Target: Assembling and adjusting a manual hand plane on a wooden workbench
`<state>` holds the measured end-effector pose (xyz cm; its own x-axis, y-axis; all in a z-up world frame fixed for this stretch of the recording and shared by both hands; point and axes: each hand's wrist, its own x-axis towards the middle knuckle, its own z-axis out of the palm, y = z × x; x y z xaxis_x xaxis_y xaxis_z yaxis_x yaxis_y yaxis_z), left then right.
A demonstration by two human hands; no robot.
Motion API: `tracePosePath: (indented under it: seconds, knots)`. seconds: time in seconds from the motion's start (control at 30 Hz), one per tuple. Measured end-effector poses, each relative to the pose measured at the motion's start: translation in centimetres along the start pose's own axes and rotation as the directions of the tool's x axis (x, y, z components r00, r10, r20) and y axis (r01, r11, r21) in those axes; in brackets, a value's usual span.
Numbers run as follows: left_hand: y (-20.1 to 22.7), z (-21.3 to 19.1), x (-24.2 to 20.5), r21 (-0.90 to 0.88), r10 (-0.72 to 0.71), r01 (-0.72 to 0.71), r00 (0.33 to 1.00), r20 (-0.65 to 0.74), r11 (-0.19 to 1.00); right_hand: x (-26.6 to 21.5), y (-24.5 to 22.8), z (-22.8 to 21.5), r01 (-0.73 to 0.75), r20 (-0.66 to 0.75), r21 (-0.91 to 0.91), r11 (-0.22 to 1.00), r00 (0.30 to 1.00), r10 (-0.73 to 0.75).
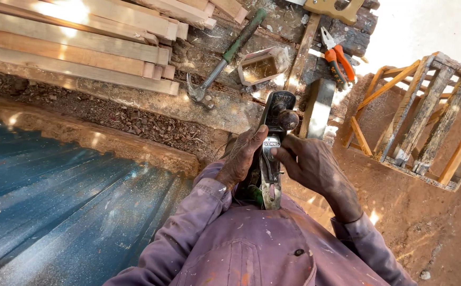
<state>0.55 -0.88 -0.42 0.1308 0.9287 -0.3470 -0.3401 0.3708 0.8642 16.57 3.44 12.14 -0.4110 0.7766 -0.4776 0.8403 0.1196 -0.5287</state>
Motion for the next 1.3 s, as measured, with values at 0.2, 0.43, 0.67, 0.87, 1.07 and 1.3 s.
tracePosePath:
  seconds: [0.2, 0.43, 0.67, 0.87, 1.07, 1.3]
  knots:
    - [0.9, -0.4, 0.0, 0.039, 0.017, -0.02, 0.996, 0.088, 0.999, 0.4, 0.7, 1.2, 0.1, 0.045, -0.174, 0.98, 0.995, -0.093]
    - [-2.8, -0.6, 0.6, -0.172, 0.046, -0.03, 0.995, 0.085, 0.985, -0.1, -0.2, 0.1, 0.044, -0.11, -0.05, 0.998, 0.993, -0.05]
    - [2.5, -0.5, -1.1, -0.021, -0.024, 0.026, 0.998, 0.06, 0.999, 0.3, 1.6, 2.4, 0.116, -0.021, -0.122, 0.986, 0.993, -0.119]
    - [-2.8, -0.8, -0.1, -0.206, -0.015, 0.02, 1.0, 0.025, 0.978, 0.0, 0.0, 1.0, -0.074, -0.083, -0.083, 0.994, 0.994, 0.067]
    - [-3.5, -2.2, 0.6, -0.065, -0.006, 0.014, 0.992, 0.129, 0.998, 0.3, -0.3, 1.1, -0.044, 0.094, -0.179, 0.983, 0.994, 0.062]
    - [-5.2, -2.2, 0.4, -0.116, 0.026, -0.011, 0.991, 0.13, 0.993, 0.0, -0.2, 1.3, -0.038, -0.051, -0.178, 0.983, 0.998, 0.029]
